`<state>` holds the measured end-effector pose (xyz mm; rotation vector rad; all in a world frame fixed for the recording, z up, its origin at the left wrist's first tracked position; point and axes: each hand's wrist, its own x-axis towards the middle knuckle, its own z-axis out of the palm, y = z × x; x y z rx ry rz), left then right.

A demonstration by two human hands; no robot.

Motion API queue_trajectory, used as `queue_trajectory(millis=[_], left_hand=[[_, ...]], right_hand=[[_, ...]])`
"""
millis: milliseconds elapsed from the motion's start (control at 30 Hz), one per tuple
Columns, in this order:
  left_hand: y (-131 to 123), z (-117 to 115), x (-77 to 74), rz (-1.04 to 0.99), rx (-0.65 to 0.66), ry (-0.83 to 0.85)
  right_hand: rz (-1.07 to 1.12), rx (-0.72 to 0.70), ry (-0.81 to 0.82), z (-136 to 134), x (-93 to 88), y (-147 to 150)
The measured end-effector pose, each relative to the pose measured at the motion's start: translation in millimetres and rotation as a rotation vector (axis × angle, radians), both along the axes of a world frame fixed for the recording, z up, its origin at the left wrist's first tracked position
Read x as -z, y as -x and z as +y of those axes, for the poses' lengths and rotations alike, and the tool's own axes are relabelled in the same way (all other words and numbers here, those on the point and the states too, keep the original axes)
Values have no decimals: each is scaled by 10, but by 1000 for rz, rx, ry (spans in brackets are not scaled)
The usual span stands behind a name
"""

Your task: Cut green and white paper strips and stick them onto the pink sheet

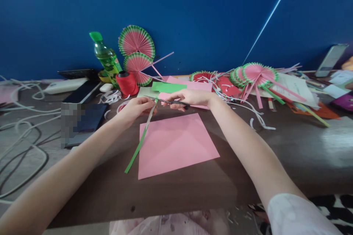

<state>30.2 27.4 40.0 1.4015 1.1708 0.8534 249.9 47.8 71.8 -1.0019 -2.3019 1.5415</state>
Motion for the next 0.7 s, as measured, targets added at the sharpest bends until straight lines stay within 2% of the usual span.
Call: queue_trajectory(millis=[500,700], left_hand=[[2,3,7,-1,-3,17],[-4,8,9,-11,-16,26]], right_hand=[[15,16,55,7,9,5],[-3,44,30,-15,-6,10]])
